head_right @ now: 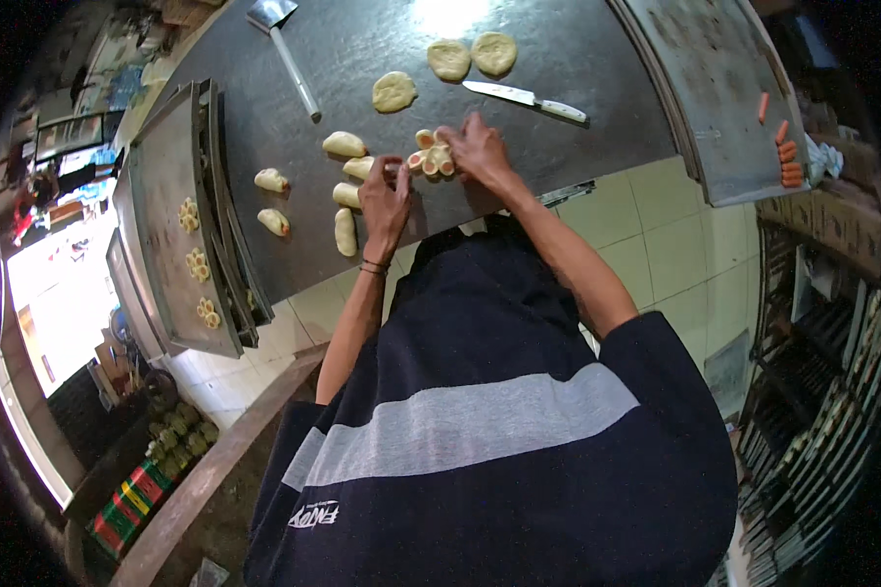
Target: Shaping and cutting bread dough into decorative flower shapes on a metal workbench.
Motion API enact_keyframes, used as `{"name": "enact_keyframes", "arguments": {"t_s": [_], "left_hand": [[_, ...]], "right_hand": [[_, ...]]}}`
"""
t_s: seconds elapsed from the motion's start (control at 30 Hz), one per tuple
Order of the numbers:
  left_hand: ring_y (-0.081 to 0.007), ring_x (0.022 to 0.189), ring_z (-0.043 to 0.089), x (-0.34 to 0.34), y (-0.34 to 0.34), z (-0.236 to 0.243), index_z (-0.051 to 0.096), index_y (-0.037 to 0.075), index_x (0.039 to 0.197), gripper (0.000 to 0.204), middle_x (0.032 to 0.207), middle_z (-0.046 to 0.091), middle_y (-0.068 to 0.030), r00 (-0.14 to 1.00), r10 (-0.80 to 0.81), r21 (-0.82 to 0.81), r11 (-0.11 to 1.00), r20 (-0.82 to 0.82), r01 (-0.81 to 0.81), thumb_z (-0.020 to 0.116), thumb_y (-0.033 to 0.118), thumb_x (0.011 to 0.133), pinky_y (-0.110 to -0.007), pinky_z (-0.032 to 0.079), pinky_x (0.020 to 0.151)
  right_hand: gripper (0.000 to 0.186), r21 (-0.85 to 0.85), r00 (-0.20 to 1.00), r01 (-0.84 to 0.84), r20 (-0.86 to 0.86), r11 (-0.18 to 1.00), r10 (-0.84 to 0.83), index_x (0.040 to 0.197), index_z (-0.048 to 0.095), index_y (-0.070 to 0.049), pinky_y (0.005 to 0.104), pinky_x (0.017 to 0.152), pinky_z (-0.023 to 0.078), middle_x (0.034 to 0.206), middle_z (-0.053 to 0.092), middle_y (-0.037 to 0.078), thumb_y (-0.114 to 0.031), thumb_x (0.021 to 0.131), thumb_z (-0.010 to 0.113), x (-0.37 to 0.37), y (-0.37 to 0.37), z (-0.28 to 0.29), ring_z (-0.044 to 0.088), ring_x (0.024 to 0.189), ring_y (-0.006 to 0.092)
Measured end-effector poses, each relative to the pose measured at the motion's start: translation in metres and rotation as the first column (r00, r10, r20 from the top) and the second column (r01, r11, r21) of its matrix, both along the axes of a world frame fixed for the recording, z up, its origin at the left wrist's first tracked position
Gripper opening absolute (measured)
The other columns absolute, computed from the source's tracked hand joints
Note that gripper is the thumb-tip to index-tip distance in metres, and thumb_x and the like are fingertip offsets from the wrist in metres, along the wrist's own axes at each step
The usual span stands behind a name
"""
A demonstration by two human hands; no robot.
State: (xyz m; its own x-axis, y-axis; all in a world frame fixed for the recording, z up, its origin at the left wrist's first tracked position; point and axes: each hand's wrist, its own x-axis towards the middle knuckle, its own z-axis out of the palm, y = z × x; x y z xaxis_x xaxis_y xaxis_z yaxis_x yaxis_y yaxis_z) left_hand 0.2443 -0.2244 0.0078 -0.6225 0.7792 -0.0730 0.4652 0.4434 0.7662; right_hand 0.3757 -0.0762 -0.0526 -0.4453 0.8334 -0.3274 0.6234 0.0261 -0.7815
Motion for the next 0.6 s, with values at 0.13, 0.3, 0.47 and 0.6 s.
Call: {"name": "enact_keyframes", "arguments": {"t_s": [0.13,0.3,0.47,0.6], "left_hand": [[-0.0384,0.089,0.068,-0.033,0.023,-0.013,0.066,0.001,0.123,0.032,0.095,0.069,-0.0201,0.961,-0.219,0.241,0.936,-0.169,0.255,0.068,0.013,0.094,-0.046,0.054,0.081],[-0.0353,0.094,0.071,-0.032,0.043,-0.033,0.068,0.004,0.129,0.047,0.104,0.071,-0.0185,0.913,-0.391,0.136,0.904,-0.116,0.405,0.075,0.004,0.083,-0.044,0.056,0.085],[-0.0402,0.101,0.072,-0.024,0.033,-0.065,0.069,0.000,0.123,0.060,0.108,0.074,-0.0242,0.933,-0.352,0.191,0.923,0.076,0.333,0.083,0.011,0.065,-0.045,0.057,0.090],[-0.0218,0.107,0.069,-0.024,-0.008,-0.012,0.062,-0.002,0.136,0.063,0.117,0.071,-0.0145,0.786,-0.320,0.230,0.946,0.528,0.230,0.085,0.015,0.081,-0.036,0.057,0.093]], "right_hand": [[0.059,0.069,0.991,-0.079,-0.106,0.994,0.086,0.132,0.056,-0.001,0.0470,0.080,0.057,0.103,0.070,0.027,-0.031,0.088,0.081,0.013,-0.015,0.034,0.072,0.095,0.0413],[0.054,0.193,0.978,-0.030,-0.195,0.981,0.069,0.131,0.062,-0.002,0.0420,0.086,0.057,0.109,0.068,0.022,-0.014,0.082,0.081,0.004,-0.026,0.015,0.070,0.098,0.0361],[0.050,-0.176,0.892,-0.214,-0.436,0.961,0.119,0.140,0.060,0.006,0.0325,0.100,0.055,0.127,0.071,0.012,-0.003,0.091,0.069,0.031,-0.010,0.011,0.068,0.115,0.0173],[0.051,-0.339,0.885,-0.239,-0.462,0.910,0.061,0.139,0.059,0.005,0.0333,0.101,0.054,0.129,0.068,0.012,-0.003,0.092,0.076,0.041,-0.026,0.060,0.066,0.118,0.0191]]}}
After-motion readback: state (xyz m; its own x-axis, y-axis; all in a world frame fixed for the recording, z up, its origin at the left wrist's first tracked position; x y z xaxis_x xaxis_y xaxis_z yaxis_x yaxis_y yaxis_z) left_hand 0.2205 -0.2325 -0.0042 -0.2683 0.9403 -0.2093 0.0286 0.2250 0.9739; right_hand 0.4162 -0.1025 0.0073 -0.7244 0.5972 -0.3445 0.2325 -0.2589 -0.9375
